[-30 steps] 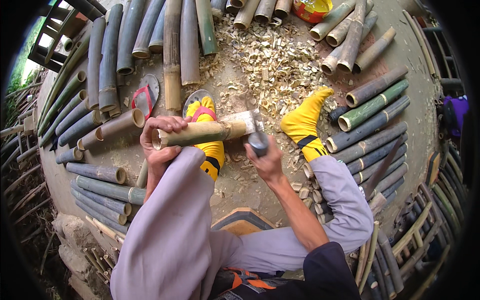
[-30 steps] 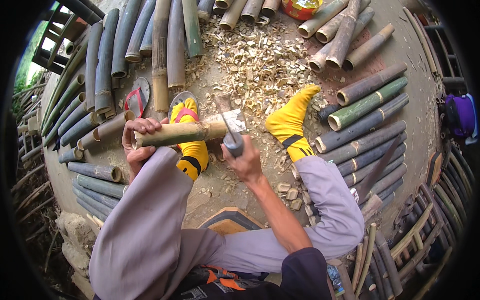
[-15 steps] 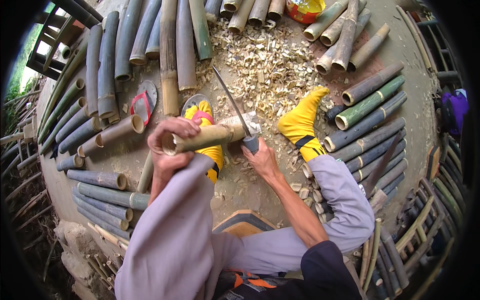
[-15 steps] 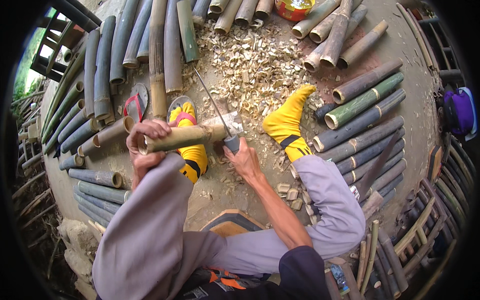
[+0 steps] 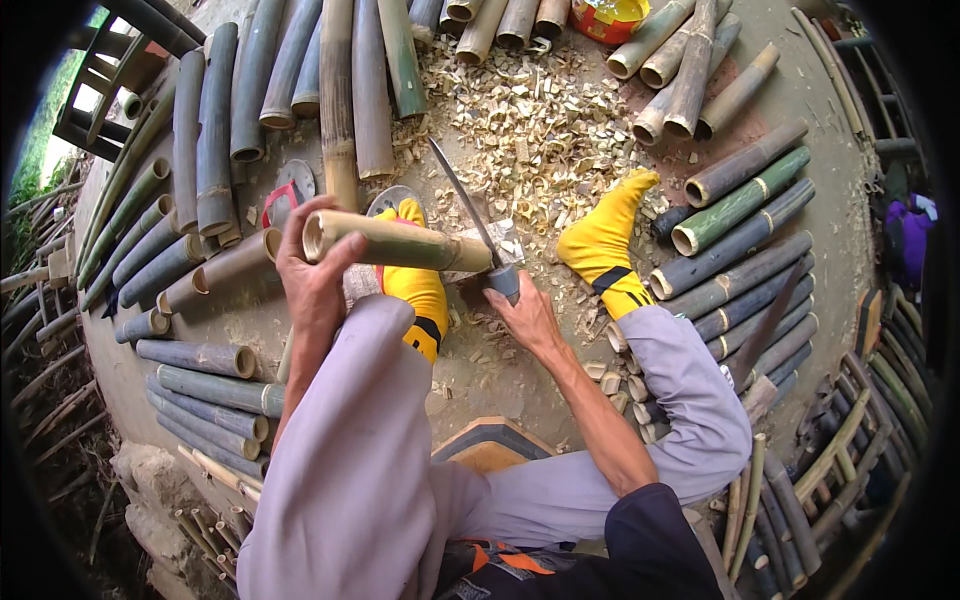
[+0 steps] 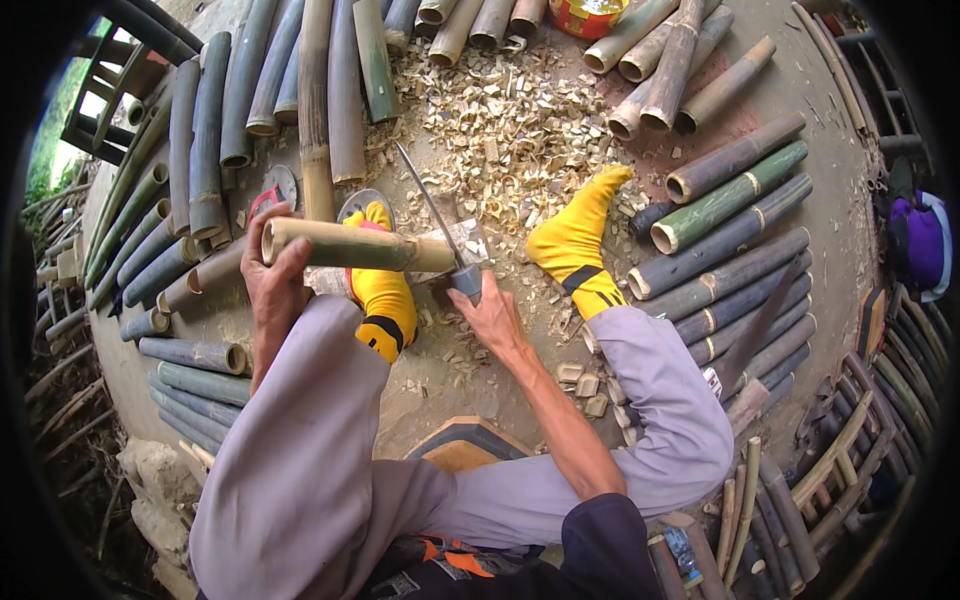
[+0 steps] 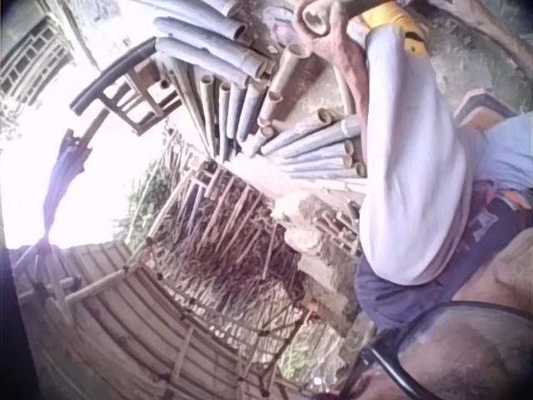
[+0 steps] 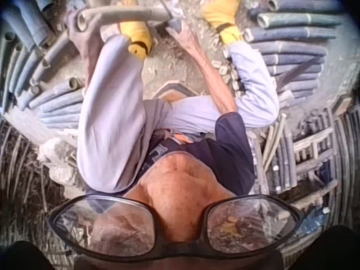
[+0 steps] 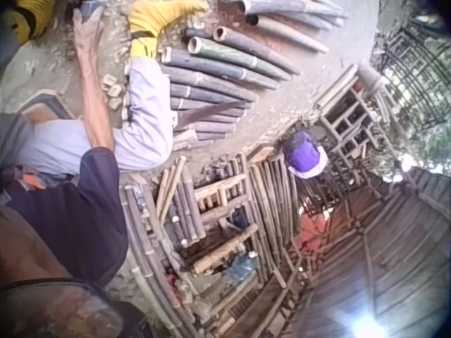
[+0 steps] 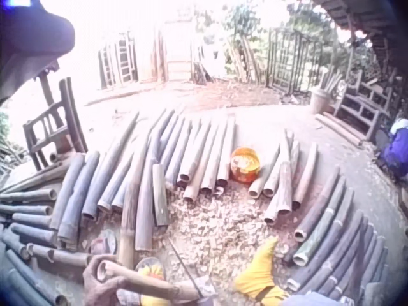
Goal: The person sits on the ground surrounded by bamboo poles, measures a piece with a tape measure, and cuts it with a hand saw. They then use a knife to shave and smooth the cut ends of the bamboo.
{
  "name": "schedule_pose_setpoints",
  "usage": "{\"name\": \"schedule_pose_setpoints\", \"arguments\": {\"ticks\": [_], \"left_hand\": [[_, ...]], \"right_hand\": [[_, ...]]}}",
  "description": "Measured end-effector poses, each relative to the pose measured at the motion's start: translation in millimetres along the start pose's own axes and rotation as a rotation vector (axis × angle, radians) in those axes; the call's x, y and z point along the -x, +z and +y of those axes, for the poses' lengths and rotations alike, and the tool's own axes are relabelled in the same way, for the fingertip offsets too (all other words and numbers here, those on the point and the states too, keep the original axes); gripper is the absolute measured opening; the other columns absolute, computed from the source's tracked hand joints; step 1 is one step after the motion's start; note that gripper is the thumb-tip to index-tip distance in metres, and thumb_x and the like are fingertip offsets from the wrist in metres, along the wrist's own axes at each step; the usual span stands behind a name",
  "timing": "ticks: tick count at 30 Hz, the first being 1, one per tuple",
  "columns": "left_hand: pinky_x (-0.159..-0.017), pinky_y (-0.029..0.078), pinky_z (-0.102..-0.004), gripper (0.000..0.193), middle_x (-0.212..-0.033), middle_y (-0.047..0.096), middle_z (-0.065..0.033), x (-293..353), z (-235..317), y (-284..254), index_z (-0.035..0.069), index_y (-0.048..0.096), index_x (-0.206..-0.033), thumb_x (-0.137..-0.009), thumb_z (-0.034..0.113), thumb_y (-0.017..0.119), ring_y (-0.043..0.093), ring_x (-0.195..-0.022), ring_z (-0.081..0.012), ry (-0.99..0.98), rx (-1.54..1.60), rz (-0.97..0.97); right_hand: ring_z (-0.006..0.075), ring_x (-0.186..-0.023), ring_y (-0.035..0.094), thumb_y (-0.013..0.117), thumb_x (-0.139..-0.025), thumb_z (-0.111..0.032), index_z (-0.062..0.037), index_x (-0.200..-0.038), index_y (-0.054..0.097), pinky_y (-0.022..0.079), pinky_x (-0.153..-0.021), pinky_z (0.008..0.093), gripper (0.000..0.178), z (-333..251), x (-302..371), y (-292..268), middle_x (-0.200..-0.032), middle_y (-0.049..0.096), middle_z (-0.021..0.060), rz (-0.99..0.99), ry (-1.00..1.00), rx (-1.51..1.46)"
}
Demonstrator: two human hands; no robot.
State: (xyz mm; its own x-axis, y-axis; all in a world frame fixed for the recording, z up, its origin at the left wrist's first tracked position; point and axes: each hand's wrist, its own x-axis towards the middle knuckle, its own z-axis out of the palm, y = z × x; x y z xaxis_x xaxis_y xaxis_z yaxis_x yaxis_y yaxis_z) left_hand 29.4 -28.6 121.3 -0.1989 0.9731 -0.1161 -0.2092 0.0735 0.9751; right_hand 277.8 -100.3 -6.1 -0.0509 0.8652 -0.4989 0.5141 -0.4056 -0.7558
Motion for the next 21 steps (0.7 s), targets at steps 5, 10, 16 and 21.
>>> {"name": "schedule_pose_setpoints", "arguments": {"ticks": [5, 10, 16, 21], "left_hand": [[-0.092, 0.049, -0.0414, 0.029, -0.092, 0.06, -0.011, 2, -4, 17, 0.0, 0.052, -0.106, -0.079, -0.001, 0.062, 0.061, -0.09, -0.0233, 0.126, 0.467, 0.125], [-0.091, 0.048, -0.0426, 0.023, -0.089, 0.057, -0.0103, 4, -34, 14, 0.002, 0.051, -0.099, -0.079, -0.004, 0.058, 0.059, -0.088, -0.0225, 0.265, 0.277, 0.132], [-0.09, 0.049, -0.0427, 0.026, -0.087, 0.056, -0.0108, 2, -30, 33, 0.003, 0.051, -0.097, -0.075, -0.007, 0.06, 0.058, -0.088, -0.0224, 0.316, 0.245, -0.02], [-0.093, 0.046, -0.0452, 0.029, -0.087, 0.056, -0.0103, 2, -21, 20, 0.004, 0.05, -0.097, -0.073, -0.006, 0.061, 0.057, -0.088, -0.0236, 0.254, 0.282, -0.074]], "right_hand": [[0.0291, -0.068, 0.068, 0.064, -0.089, -0.042, 0.0005, -0.107, 0.05, 0.053, -0.058, 0.0393, 0.048, -17, 17, -10, -0.077, 0.066, 0.0184, 0.128, -0.155, -0.107], [0.025, -0.067, 0.069, 0.067, -0.089, -0.034, -0.0007, -0.106, 0.05, 0.053, -0.057, 0.0349, 0.041, -62, 34, -30, -0.078, 0.067, 0.0159, 0.463, -0.542, -0.164], [0.0268, -0.061, 0.067, 0.062, -0.091, -0.04, 0.0036, -0.1, 0.048, 0.054, -0.052, 0.0366, 0.047, 1, -4, -12, -0.072, 0.065, 0.0179, 0.191, -0.194, 0.027], [0.0249, -0.062, 0.067, 0.066, -0.089, -0.036, 0.0025, -0.105, 0.05, 0.053, -0.052, 0.0361, 0.044, -47, 26, -29, -0.074, 0.065, 0.0166, 0.282, -0.332, -0.159]]}}
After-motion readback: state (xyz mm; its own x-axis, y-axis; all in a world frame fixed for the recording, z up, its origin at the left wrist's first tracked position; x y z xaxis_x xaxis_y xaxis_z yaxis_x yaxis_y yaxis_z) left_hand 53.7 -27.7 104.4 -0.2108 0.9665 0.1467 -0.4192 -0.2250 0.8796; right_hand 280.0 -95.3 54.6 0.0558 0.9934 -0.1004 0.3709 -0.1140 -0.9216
